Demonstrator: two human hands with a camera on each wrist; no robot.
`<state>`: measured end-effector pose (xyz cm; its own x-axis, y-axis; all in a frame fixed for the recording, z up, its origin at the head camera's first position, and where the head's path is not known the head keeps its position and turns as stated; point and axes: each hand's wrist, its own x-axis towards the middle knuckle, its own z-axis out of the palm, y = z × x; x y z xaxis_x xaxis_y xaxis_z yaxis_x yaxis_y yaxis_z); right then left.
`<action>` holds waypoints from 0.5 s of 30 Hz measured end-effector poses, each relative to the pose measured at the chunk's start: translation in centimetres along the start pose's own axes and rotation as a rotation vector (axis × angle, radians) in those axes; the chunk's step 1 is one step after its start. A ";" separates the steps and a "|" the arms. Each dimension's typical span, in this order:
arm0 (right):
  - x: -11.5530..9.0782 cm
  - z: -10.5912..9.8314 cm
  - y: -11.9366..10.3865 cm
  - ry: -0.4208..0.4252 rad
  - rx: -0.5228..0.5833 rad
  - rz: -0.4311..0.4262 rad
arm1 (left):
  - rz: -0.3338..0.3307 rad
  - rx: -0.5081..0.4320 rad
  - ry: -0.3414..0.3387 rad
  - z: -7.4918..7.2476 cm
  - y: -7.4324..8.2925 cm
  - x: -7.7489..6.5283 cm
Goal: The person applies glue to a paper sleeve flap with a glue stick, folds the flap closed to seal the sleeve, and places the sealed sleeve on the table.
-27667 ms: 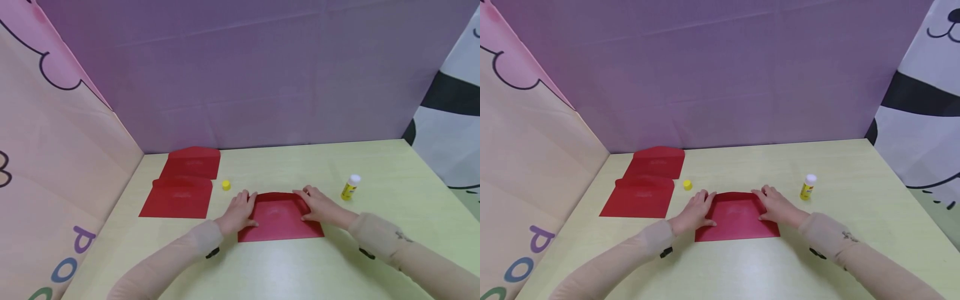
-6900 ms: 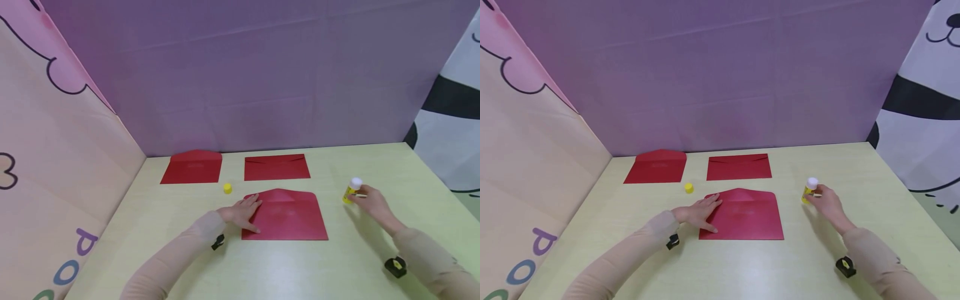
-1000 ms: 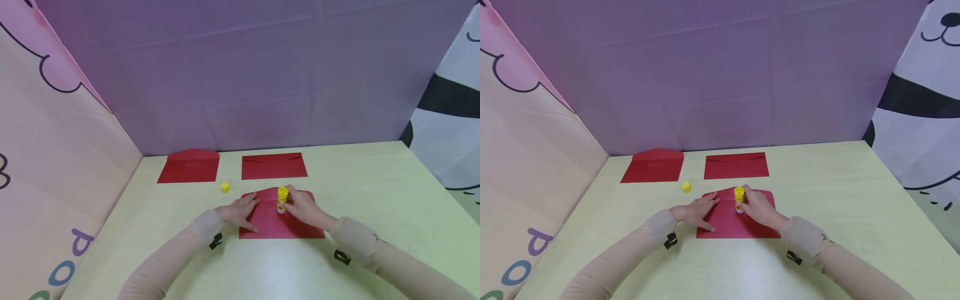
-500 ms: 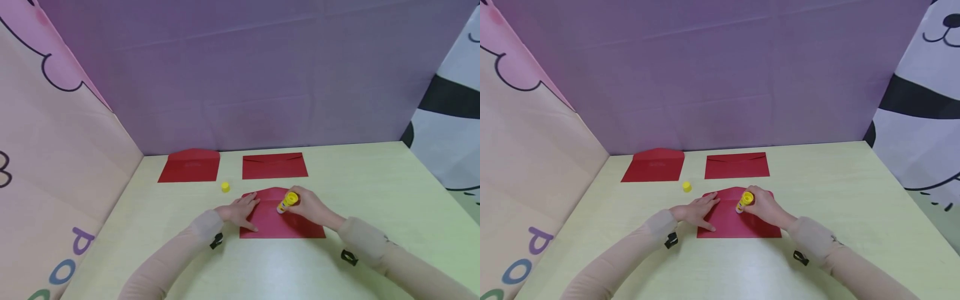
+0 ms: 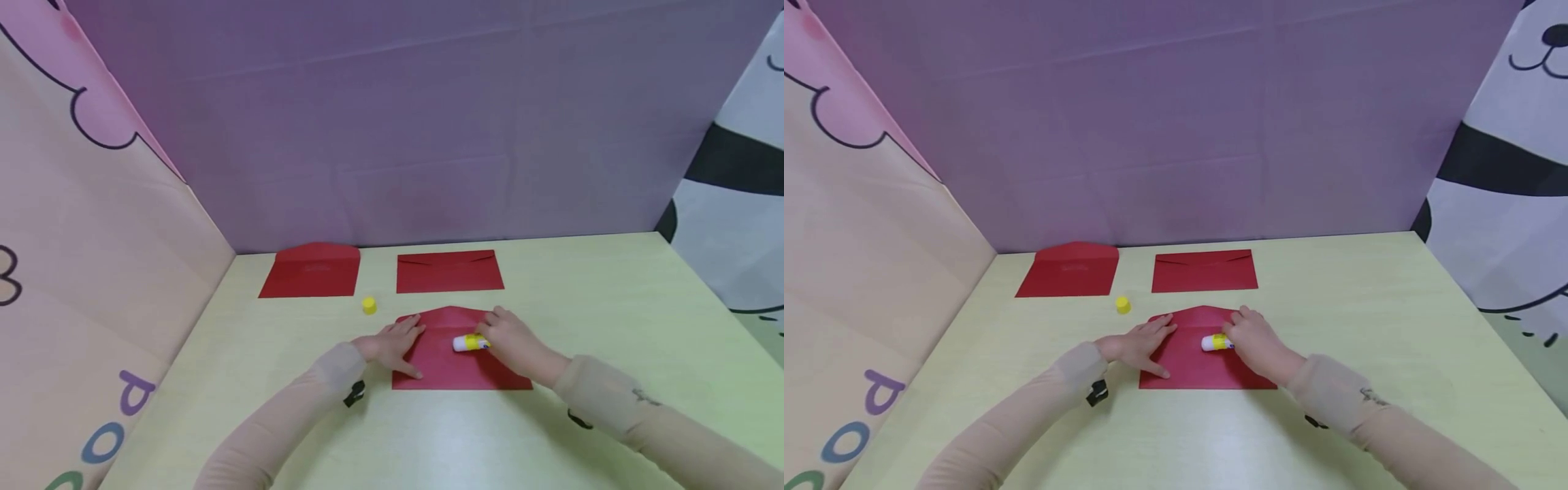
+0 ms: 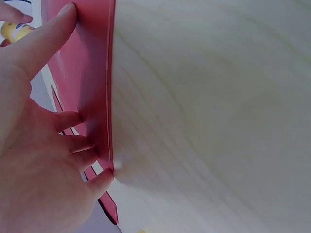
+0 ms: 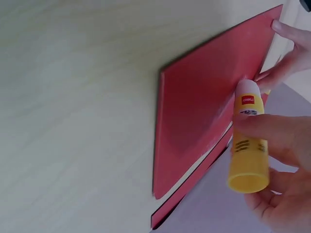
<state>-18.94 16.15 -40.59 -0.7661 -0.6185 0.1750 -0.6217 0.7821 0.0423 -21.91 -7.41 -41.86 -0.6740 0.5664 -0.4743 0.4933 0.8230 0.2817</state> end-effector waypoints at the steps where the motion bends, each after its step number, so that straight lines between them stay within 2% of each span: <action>1: 0.0 0.1 -0.1 0.000 -0.019 -0.010 | 0.001 -0.001 -0.001 0.0 0.0 0.0; 6: 0.3 0.6 -0.6 0.010 -0.029 -0.001 | 0.002 -0.002 -0.005 0.1 -0.1 0.1; 9: 0.3 0.8 -0.7 0.038 0.022 0.032 | 0.002 -0.002 -0.004 0.1 -0.1 0.1; 11: 0.2 0.9 -0.7 0.062 0.094 0.069 | 0.003 0.001 -0.004 0.1 -0.1 0.1; 15: 0.1 0.9 -0.2 0.071 0.315 0.193 | -0.001 0.010 -0.005 0.1 -0.1 0.1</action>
<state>-18.99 15.85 -41.49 -0.8677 -0.4465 0.2183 -0.4951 0.8152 -0.3006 -22.02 -7.42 -42.01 -0.6718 0.5653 -0.4786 0.4982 0.8230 0.2727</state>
